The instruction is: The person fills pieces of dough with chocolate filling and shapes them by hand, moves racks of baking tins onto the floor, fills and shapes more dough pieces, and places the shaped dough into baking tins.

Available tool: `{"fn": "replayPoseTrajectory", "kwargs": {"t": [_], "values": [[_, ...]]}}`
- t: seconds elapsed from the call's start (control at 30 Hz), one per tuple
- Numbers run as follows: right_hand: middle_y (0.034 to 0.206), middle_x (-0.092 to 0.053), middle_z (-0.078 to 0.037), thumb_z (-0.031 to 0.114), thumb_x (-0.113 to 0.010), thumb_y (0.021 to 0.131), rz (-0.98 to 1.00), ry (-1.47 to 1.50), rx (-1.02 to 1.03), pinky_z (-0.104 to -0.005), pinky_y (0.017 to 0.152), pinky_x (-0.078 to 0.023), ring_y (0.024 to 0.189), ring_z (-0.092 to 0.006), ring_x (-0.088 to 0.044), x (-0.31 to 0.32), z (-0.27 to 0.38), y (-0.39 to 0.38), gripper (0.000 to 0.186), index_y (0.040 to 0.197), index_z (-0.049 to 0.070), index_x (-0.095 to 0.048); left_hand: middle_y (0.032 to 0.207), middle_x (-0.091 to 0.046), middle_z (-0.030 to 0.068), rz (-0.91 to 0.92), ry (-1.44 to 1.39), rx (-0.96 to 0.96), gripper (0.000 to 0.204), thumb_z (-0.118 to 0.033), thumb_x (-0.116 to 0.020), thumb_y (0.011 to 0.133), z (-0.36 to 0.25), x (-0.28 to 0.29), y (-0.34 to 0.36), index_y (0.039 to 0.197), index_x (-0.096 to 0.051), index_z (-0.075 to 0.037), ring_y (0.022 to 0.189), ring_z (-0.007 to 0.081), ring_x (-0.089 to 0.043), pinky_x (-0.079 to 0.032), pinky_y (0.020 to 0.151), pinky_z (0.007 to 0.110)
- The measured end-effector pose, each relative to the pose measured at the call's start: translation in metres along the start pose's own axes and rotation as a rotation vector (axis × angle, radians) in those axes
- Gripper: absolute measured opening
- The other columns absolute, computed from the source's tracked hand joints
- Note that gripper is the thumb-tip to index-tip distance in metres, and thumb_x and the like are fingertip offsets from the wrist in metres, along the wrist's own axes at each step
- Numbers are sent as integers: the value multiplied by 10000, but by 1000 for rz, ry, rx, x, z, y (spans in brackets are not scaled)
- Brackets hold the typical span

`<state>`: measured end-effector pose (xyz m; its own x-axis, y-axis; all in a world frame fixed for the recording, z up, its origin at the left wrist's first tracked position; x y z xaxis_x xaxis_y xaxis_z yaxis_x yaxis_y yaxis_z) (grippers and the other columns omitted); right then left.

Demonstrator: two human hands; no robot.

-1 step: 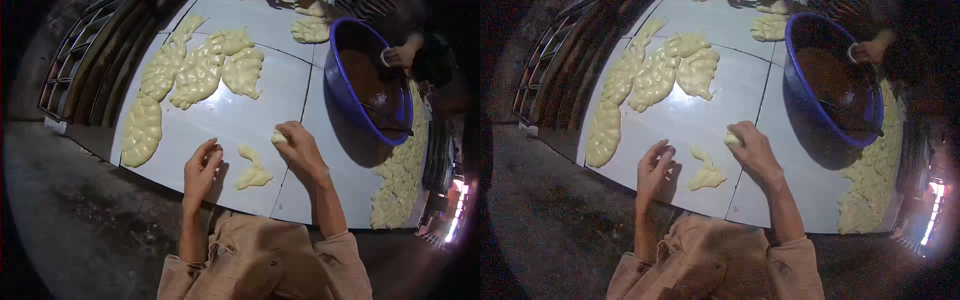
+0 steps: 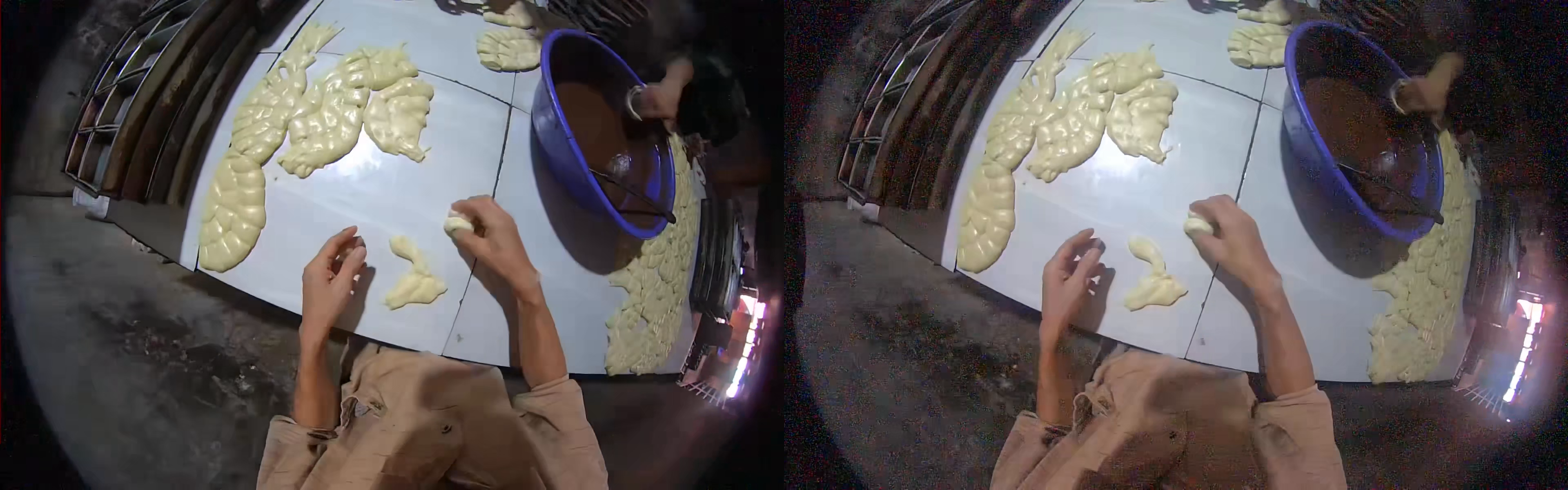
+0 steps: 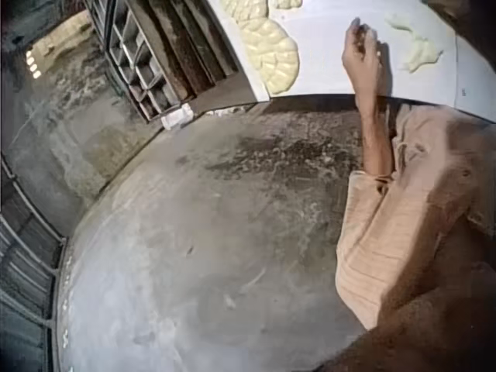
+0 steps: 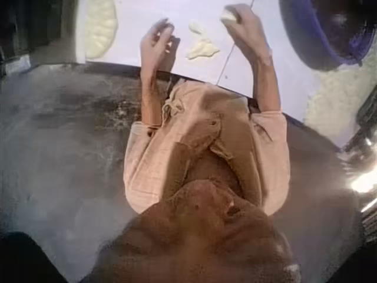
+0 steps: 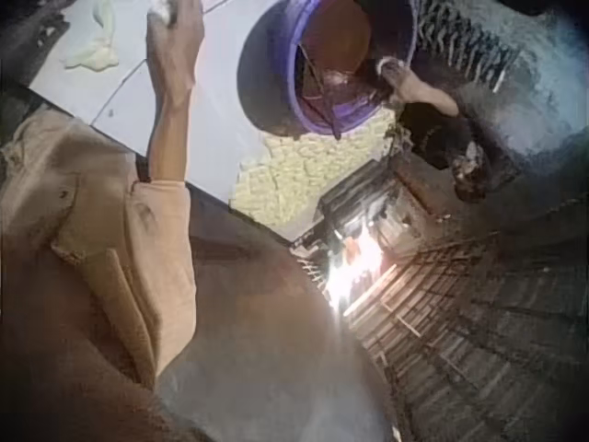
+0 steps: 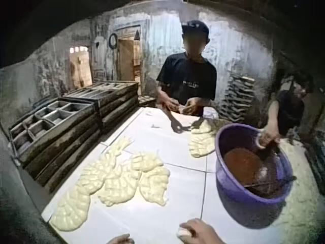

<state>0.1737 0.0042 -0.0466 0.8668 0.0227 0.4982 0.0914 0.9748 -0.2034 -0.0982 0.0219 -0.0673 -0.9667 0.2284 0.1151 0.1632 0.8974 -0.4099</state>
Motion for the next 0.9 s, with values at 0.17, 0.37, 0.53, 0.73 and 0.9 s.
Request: {"fn": "replayPoseTrajectory", "kwargs": {"t": [0.17, 0.37, 0.53, 0.73, 0.9], "values": [[1176, -593, -144, 184, -706, 826, -34, 257, -24, -325, 815, -500, 874, -204, -618, -4, 6, 11, 424, 1211, 22, -631, 1023, -697, 93, -67, 84, -9, 398, -167, -670, 927, -6, 8, -9, 1286, -600, -9, 785, 96, -625, -523, 665, 243], [1429, -450, -213, 262, -702, 850, -152, -587, 206, -462, 978, -429, 1255, -298, -503, -8, 46, 2, 601, 1408, 164, -502, 1028, -709, 118, -130, 181, -158, 340, -162, -692, 905, 2, 15, -15, 1211, -648, -21, 730, 126, -650, -519, 645, 271], [1395, -503, -134, 115, -649, 835, 197, -673, 661, -437, 995, -429, 1217, -289, -529, -62, 75, -24, 435, 1263, 163, -586, 943, -699, 100, -195, 238, -262, 241, -150, -713, 877, 4, 11, -21, 1073, -675, -15, 687, 148, -652, -509, 628, 270], [1049, -610, -160, 84, -600, 865, 359, -339, 479, -398, 813, -501, 966, -269, -606, -71, 51, -6, 191, 1037, 10, -560, 1221, -587, 140, -67, 671, -485, 497, -365, -773, 779, -23, -37, -30, 1148, -652, -56, 1100, 313, -573, -506, 882, 406], [936, -542, -73, 153, -501, 944, 121, 839, -363, -311, 741, -493, 869, -157, -539, -54, 20, -32, 194, 1057, 26, -594, 1047, -660, 148, 115, 584, -421, 349, -332, -724, 818, -21, -64, -24, 1025, -711, -51, 1020, 310, -607, -469, 919, 420]]}}
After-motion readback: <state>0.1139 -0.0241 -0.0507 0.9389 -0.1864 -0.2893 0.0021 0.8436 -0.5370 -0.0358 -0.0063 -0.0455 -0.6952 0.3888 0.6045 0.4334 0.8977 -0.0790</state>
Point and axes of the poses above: each hand's wrist, its own y-axis towards the middle knuckle, its own x-axis out of the back of the hand, z = x × y, the point moved 8 cm from there along y, towards the middle knuckle
